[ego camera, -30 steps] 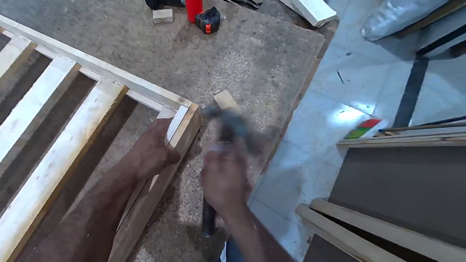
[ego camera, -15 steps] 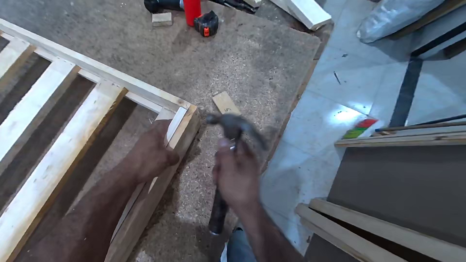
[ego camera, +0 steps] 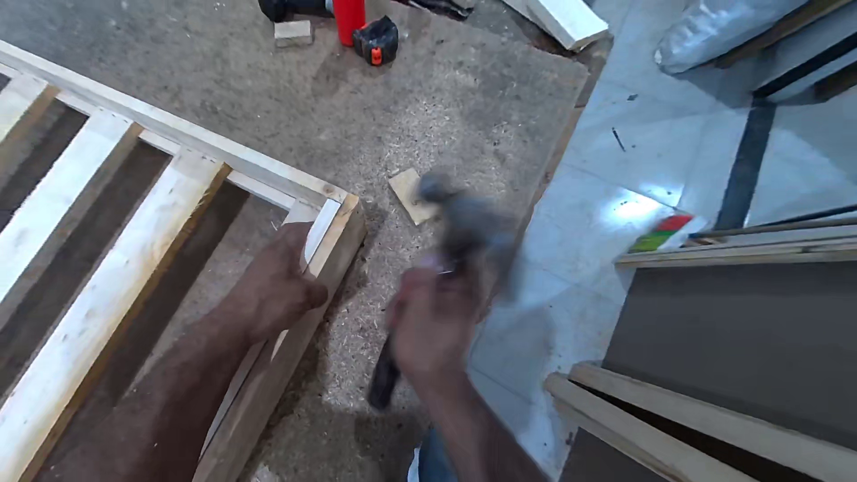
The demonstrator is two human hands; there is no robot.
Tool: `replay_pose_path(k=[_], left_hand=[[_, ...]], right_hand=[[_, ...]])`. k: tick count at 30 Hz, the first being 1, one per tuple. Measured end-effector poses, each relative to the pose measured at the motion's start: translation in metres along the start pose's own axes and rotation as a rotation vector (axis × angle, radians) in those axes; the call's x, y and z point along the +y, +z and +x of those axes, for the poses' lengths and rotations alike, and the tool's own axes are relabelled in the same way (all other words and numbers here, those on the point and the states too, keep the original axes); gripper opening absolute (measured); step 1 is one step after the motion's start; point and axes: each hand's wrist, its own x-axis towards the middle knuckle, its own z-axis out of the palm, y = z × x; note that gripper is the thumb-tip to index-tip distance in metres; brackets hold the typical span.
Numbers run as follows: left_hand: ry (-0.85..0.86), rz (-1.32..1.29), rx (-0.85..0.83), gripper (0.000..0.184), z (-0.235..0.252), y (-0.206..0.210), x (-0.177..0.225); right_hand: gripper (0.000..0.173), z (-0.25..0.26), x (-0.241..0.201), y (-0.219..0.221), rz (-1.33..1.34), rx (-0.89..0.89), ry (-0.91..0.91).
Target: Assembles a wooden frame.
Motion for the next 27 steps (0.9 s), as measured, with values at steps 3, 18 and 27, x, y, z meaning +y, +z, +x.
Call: replay_pose_path(k=[3,18,27], left_hand=[[0.005,0.008,0.002,0.076,-0.002,-0.002,0.003],[0.023,0.002,0.055,0.077,0.0,0.001,-0.003],[0.046,0.053,0.106,0.068,-0.006,0.002,-0.006]], right_hand=[[0.041,0.011,0.018,-0.005,-0.267,-0.289,0.245],[0.033,-0.01,0.016,-0.008,-0.23,-0.247,0.18],[0.041,-0.022,-0.047,-0.056,-0.723,-0.416,0.388]])
